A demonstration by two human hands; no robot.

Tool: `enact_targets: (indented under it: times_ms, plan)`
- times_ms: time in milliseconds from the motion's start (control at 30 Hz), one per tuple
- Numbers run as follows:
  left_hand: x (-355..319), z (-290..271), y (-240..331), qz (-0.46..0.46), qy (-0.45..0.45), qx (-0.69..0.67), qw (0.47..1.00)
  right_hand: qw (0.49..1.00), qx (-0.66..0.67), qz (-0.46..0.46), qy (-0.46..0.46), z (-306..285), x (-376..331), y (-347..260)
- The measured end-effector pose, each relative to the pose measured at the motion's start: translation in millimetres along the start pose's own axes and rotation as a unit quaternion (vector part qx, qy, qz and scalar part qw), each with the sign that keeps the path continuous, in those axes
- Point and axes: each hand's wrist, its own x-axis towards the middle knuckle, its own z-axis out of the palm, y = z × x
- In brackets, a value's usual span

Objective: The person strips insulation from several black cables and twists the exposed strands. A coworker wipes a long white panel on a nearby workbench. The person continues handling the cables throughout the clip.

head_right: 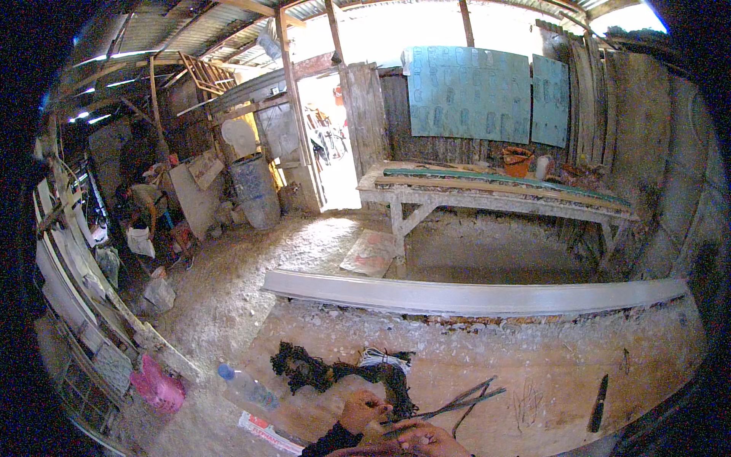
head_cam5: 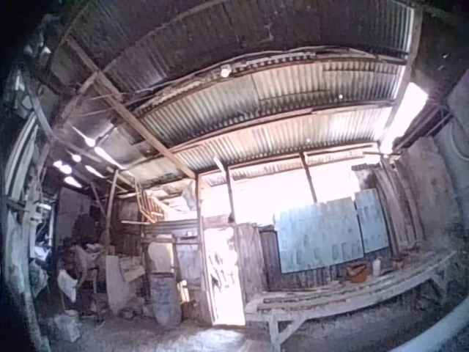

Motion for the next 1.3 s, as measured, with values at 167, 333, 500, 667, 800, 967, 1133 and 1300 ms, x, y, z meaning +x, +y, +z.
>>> enact_targets:
  times_ms: [167,333,500,667,800,967,1133,1300]
  plan:
    - [-4.1,15.0,2.2,-0.02,-0.045,-0.034,0.998,0.997,0.051,-0.009,0.051,-0.3,-2.1,2.0]
    - [-4.3,21.1,13.1,0.114,-0.125,0.02,0.985,0.977,0.127,-0.021,0.171,1.6,-0.8,7.0]
    - [-8.9,35.1,8.0,0.189,-0.248,-0.15,0.938,0.934,0.117,-0.033,0.335,-5.0,2.7,17.9]
    - [-21.2,62.4,-0.9,0.151,-0.349,-0.301,0.874,0.868,-0.143,-0.082,0.468,-16.2,7.8,33.5]
    - [-28.7,66.7,2.1,-0.035,-0.45,-0.468,0.76,0.847,-0.144,-0.088,0.505,-22.2,9.7,32.7]
    - [-23.5,59.7,11.3,0.039,-0.459,-0.405,0.79,0.825,-0.201,-0.139,0.509,-22.0,11.6,21.3]
    - [-11.4,42.0,18.7,0.159,-0.433,-0.245,0.853,0.848,-0.146,-0.121,0.494,-13.4,9.1,8.2]
    - [-17.5,14.2,26.8,-0.039,-0.286,-0.303,0.908,0.892,-0.059,-0.106,0.435,-19.7,-3.3,1.1]
